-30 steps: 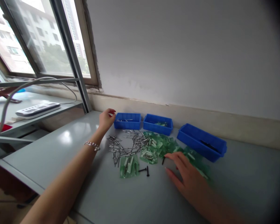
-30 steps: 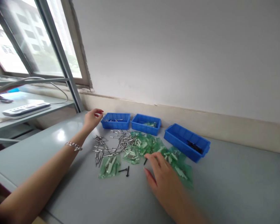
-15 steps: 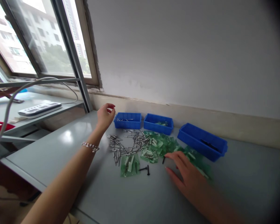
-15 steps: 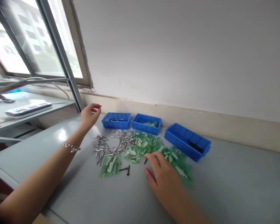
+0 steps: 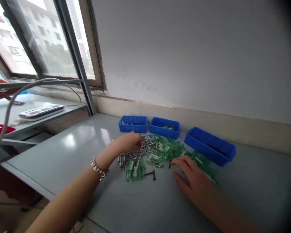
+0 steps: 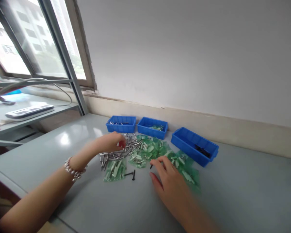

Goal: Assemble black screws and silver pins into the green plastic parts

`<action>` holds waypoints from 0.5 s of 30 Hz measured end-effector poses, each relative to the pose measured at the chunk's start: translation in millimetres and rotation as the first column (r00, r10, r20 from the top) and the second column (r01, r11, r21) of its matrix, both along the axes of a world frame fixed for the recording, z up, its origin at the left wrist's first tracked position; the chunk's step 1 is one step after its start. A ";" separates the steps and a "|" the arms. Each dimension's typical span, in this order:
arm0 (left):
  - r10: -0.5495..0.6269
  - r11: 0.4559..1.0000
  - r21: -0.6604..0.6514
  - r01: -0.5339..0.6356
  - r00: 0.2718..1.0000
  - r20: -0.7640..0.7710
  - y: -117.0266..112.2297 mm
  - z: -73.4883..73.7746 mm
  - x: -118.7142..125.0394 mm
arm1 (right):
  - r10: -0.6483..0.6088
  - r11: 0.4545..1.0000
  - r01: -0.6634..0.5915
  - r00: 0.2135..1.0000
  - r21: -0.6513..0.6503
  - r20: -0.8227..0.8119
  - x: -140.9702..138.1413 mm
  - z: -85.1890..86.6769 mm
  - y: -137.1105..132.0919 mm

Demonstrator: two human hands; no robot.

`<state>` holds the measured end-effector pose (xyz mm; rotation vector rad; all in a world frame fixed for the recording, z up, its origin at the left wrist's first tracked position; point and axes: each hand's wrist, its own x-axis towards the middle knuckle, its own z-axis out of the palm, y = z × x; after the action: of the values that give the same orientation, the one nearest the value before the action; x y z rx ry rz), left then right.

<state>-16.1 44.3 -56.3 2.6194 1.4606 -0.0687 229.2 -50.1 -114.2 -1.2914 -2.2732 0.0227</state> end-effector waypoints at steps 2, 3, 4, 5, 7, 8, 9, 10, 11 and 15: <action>0.017 1.000 0.006 -0.017 0.999 -0.043 0.0 -0.8 -1.1 | 0.003 1.000 -0.003 1.000 0.001 -0.001 0.1 -0.4 0.1; 0.025 1.000 0.006 -0.024 0.998 -0.052 0.0 -0.9 -1.7 | 0.006 1.000 -0.006 1.000 0.002 -0.003 0.1 -0.6 0.1; 0.034 0.999 -0.002 -0.035 0.998 -0.062 0.1 -0.9 -2.1 | 0.011 1.000 -0.011 1.000 0.003 -0.007 0.0 -0.7 0.1; 0.039 0.999 -0.015 -0.040 0.997 -0.071 0.0 -1.0 -2.3 | 0.014 1.000 -0.014 1.000 0.003 -0.012 -0.1 -0.7 -0.1; 0.027 0.998 -0.058 -0.032 0.996 -0.087 -0.3 -1.7 -2.2 | 0.015 1.000 -0.015 1.000 -0.005 -0.019 -0.5 -0.5 -0.4; 0.016 0.997 -0.075 -0.024 0.995 -0.098 -0.5 -2.3 -2.0 | 0.017 1.000 -0.017 1.000 -0.010 -0.020 -0.8 -0.4 -0.6; 0.006 0.996 -0.087 -0.016 0.994 -0.113 -0.7 -3.1 -1.8 | 0.015 1.000 -0.015 1.000 -0.018 -0.018 -1.0 -0.3 -0.6; 0.002 0.996 -0.092 -0.014 0.991 -0.131 -0.9 -3.8 -1.6 | 0.013 1.000 -0.013 1.000 -0.021 -0.018 -1.2 -0.3 -0.5; 0.003 0.996 -0.090 -0.017 0.989 -0.151 -1.0 -4.4 -1.4 | 0.014 1.000 -0.015 1.000 -0.023 -0.017 -1.3 -0.4 -0.4; 0.016 0.997 -0.067 -0.029 0.982 -0.190 -1.3 -4.7 0.4 | 0.024 0.999 -0.024 1.000 -0.027 -0.019 -1.1 -1.8 0.5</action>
<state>-15.7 42.9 -61.0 2.5996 1.5150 -0.3695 228.1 -49.6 -116.0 -1.2723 -2.2794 0.0740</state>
